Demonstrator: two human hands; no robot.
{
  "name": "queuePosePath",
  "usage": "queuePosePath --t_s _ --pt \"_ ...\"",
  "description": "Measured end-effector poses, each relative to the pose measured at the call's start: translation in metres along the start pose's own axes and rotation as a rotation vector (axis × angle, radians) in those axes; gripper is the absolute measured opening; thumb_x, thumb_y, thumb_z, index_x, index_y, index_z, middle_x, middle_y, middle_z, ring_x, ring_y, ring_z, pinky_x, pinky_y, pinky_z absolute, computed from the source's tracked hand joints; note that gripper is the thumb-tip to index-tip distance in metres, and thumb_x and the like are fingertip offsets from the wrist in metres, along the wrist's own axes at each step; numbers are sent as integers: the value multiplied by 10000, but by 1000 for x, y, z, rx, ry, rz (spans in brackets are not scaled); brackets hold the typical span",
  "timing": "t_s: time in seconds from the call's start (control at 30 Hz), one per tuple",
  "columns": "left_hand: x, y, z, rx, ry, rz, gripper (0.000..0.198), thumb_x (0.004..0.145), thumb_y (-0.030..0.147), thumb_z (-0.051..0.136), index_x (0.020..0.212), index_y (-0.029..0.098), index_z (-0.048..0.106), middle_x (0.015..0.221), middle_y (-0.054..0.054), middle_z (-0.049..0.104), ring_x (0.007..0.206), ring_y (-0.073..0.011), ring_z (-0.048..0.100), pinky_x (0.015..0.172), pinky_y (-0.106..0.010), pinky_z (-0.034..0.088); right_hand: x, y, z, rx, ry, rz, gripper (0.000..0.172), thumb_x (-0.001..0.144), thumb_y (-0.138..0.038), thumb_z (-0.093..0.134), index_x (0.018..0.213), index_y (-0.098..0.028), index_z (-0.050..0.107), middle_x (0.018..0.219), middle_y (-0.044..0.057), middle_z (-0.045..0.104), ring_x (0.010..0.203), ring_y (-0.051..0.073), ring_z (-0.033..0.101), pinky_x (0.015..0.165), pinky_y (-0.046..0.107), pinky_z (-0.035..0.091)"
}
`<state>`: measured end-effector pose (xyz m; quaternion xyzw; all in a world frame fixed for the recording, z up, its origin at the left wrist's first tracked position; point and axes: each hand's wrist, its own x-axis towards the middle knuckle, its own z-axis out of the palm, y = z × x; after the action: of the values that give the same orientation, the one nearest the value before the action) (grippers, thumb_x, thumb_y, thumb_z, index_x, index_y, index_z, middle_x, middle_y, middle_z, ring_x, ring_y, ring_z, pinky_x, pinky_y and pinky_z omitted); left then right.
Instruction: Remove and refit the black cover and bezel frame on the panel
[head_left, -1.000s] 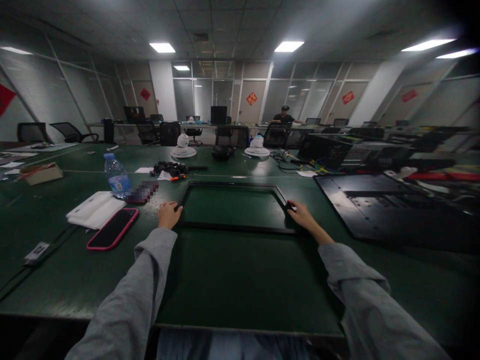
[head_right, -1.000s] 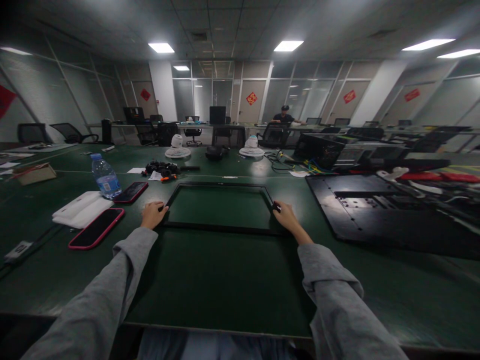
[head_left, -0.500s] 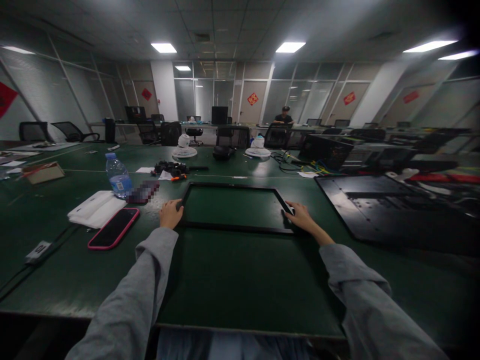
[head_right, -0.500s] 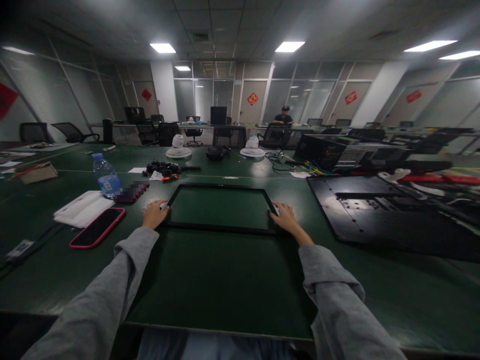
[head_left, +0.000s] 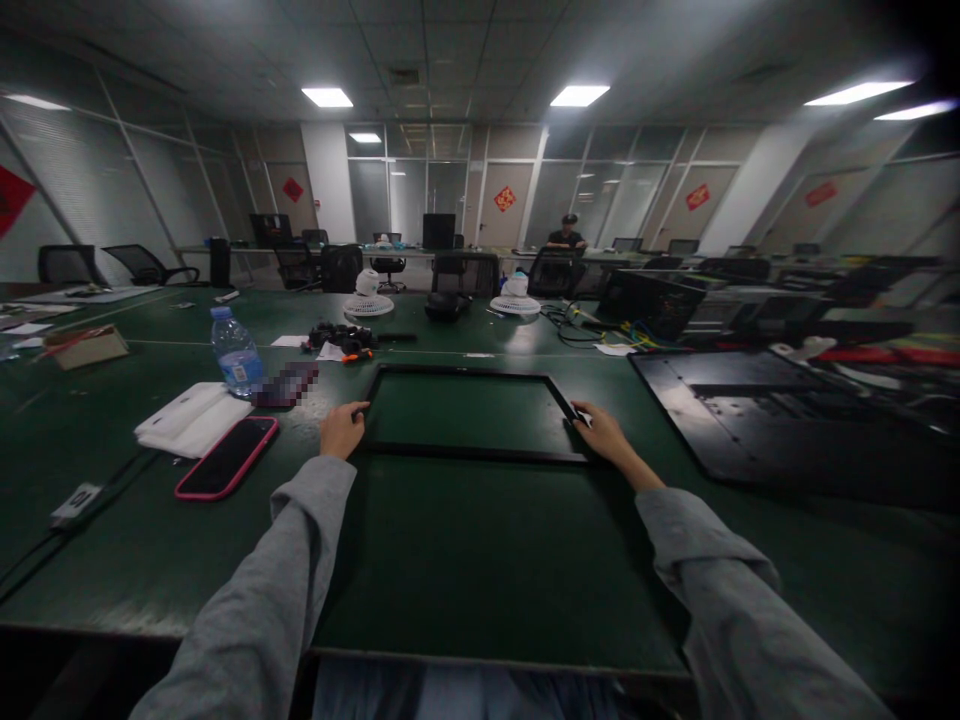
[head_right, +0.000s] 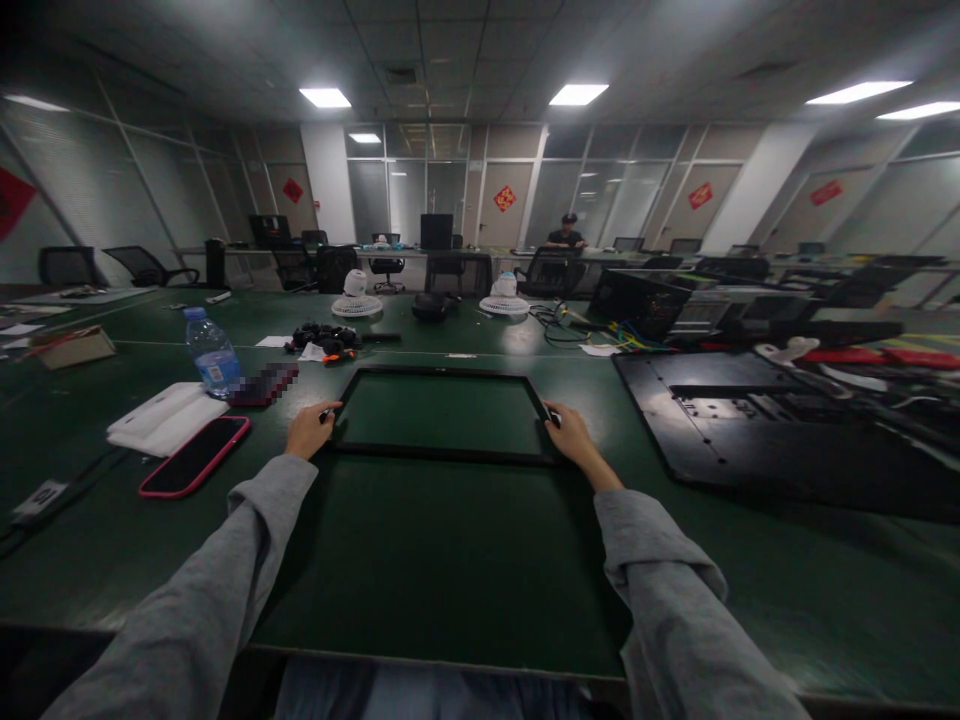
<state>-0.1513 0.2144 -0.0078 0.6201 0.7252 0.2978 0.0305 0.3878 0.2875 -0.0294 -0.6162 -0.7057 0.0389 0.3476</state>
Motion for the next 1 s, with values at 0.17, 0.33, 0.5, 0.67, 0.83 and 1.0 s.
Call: queuePosePath --t_s 0.17,0.33,0.5,0.67,0.83,1.0 --pt "0 8 3 -81 -46 116 371 940 387 554 1275 279 672 1422 -75 584 1325 -268 493 1093 -474 405 1 5 -3 31 24 6 416 796 -286 550 1163 -145 687 1098 157 712 1049 288 673 950 462 522" --pt "-11 23 -4 -47 -293 253 550 816 625 662 1300 364 649 1471 -55 540 1403 -317 390 1118 -568 327 1 11 -1 -34 -4 -43 502 709 -242 583 1189 -131 677 1100 154 710 1079 310 658 1026 499 469" --pt "-17 28 -10 1 -386 333 796 633 693 777 1346 380 616 1490 -77 516 1413 -360 376 1120 -586 310 1 13 3 25 13 -56 555 711 -179 535 1252 -125 648 1104 154 711 1092 286 660 1013 462 489" --pt "-17 27 -9 7 -343 327 611 702 701 723 1201 349 699 1430 -55 567 1366 -335 433 1115 -554 323 0 11 3 41 55 13 462 739 -229 559 1178 -142 672 1076 153 721 1070 288 668 990 471 499" --pt "-16 26 -7 -9 -250 270 418 778 642 696 989 282 728 1232 -42 666 1206 -279 561 1047 -484 402 1 9 -4 107 52 35 406 790 -264 516 1154 -168 670 1067 139 721 1047 277 665 997 482 482" --pt "-14 25 -6 -60 -202 175 465 756 667 701 992 268 730 1090 -61 706 1086 -274 621 937 -421 473 -1 12 -30 -10 232 223 519 832 -290 515 1313 -111 590 1258 220 617 1287 365 474 1066 609 345"
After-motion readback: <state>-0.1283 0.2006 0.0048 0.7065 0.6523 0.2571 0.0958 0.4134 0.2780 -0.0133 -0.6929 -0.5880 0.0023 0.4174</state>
